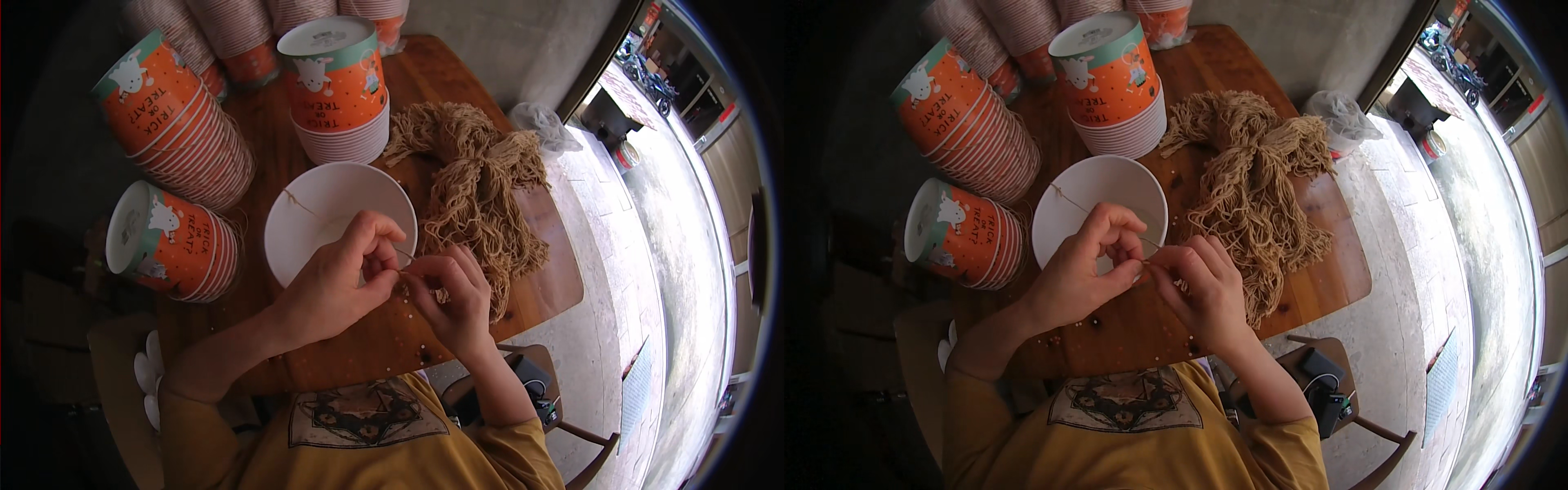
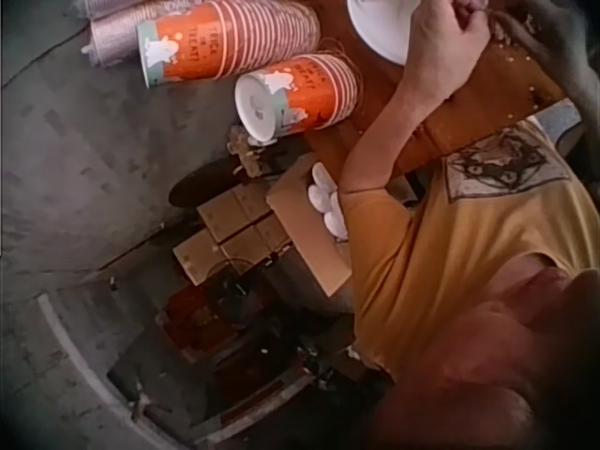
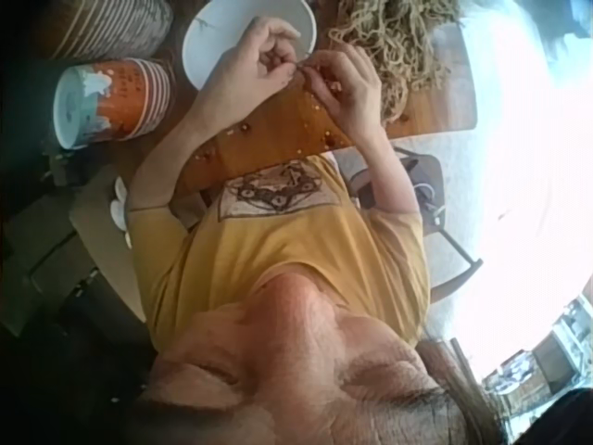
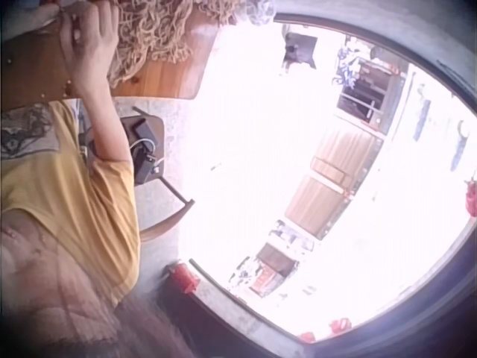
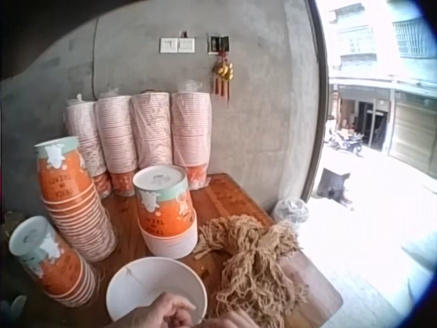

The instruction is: Tying thin strings to the rims of patterned paper cups to create handles.

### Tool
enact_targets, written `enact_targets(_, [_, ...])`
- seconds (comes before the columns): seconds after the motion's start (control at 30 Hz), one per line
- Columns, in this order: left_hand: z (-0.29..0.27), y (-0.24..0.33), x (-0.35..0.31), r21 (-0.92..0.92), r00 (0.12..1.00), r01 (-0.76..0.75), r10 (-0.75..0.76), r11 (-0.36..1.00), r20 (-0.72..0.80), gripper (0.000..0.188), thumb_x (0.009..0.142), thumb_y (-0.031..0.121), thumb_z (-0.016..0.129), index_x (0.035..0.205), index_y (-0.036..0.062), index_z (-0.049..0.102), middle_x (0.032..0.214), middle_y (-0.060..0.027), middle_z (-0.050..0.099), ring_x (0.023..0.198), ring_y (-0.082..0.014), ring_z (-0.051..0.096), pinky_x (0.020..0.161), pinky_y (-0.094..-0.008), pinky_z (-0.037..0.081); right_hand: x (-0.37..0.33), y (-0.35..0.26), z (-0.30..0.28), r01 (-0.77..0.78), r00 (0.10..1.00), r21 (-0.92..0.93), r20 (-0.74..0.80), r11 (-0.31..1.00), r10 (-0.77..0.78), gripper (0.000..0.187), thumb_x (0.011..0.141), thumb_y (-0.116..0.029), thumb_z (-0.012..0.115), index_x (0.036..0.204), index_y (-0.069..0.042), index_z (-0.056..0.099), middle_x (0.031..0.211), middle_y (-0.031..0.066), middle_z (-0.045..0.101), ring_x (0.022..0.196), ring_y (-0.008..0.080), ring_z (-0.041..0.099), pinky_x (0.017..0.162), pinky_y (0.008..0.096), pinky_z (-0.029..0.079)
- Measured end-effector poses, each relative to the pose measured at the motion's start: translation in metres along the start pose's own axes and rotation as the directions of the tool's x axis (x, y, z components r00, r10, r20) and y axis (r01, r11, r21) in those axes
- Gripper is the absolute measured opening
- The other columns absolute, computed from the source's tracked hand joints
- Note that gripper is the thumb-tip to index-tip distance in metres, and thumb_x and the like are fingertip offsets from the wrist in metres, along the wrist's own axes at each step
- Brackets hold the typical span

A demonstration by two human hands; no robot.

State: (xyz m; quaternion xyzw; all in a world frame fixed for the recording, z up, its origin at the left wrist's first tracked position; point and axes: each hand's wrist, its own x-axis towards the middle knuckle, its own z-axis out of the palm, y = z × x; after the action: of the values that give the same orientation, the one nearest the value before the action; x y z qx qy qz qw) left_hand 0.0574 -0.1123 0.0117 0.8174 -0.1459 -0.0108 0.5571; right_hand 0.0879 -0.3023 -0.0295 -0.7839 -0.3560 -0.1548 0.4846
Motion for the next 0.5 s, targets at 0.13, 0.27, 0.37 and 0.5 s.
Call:
enact_targets(0.13, [-0.001, -0.001, -0.002, 0.0, 1.0, -0.016, 0.016, 1.0, 0.023, 0.04, 0.086, -0.004, 0.062, 0.121, 0.0047, 0.043, 0.085, -0.0051, 0.057, 0.077, -0.0132, 0.06, 0.069, -0.0288, 0.051, -0.001, -0.002, 0.004, -0.129, 0.992, 0.12, 0.006, 0.984, 0.129, 0.016, 0.079, 0.002, 0.07, 0.091, -0.005, 0.062, 0.082, 0.006, 0.06, 0.072, 0.0219, 0.058, 0.063, 0.0314, 0.048])
enact_targets(0.27, [-0.004, -0.002, -0.005, 0.011, 1.0, -0.011, 0.011, 1.0, 0.021, 0.039, 0.087, -0.003, 0.062, 0.12, 0.004, 0.043, 0.086, -0.0056, 0.057, 0.077, -0.0136, 0.06, 0.069, -0.0295, 0.051, -0.004, -0.002, 0.007, -0.202, 0.978, 0.188, -0.006, 0.961, 0.207, 0.015, 0.079, 0.002, 0.069, 0.09, -0.005, 0.062, 0.083, 0.0059, 0.06, 0.072, 0.0206, 0.058, 0.063, 0.0306, 0.048])
enact_targets(0.37, [-0.006, -0.001, -0.006, 0.037, 0.998, 0.041, -0.043, 0.998, 0.042, 0.03, 0.088, -0.001, 0.063, 0.113, 0.0025, 0.047, 0.086, -0.0063, 0.057, 0.076, -0.0133, 0.059, 0.068, -0.0293, 0.05, -0.007, 0.001, 0.008, -0.195, 0.979, 0.182, -0.016, 0.964, 0.202, 0.015, 0.079, 0.002, 0.069, 0.09, -0.005, 0.063, 0.083, 0.0061, 0.06, 0.072, 0.0205, 0.058, 0.063, 0.0305, 0.049])
enact_targets(0.5, [-0.006, -0.001, -0.007, 0.196, 1.0, 0.004, -0.008, 0.981, 0.022, 0.017, 0.086, -0.004, 0.06, 0.101, 0.0024, 0.055, 0.09, -0.0034, 0.055, 0.08, -0.011, 0.057, 0.071, -0.0257, 0.049, -0.015, 0.008, 0.009, -0.108, 0.993, 0.127, -0.038, 0.986, 0.114, 0.017, 0.078, 0.001, 0.07, 0.091, -0.005, 0.064, 0.085, 0.007, 0.06, 0.074, 0.0229, 0.059, 0.063, 0.0314, 0.049])
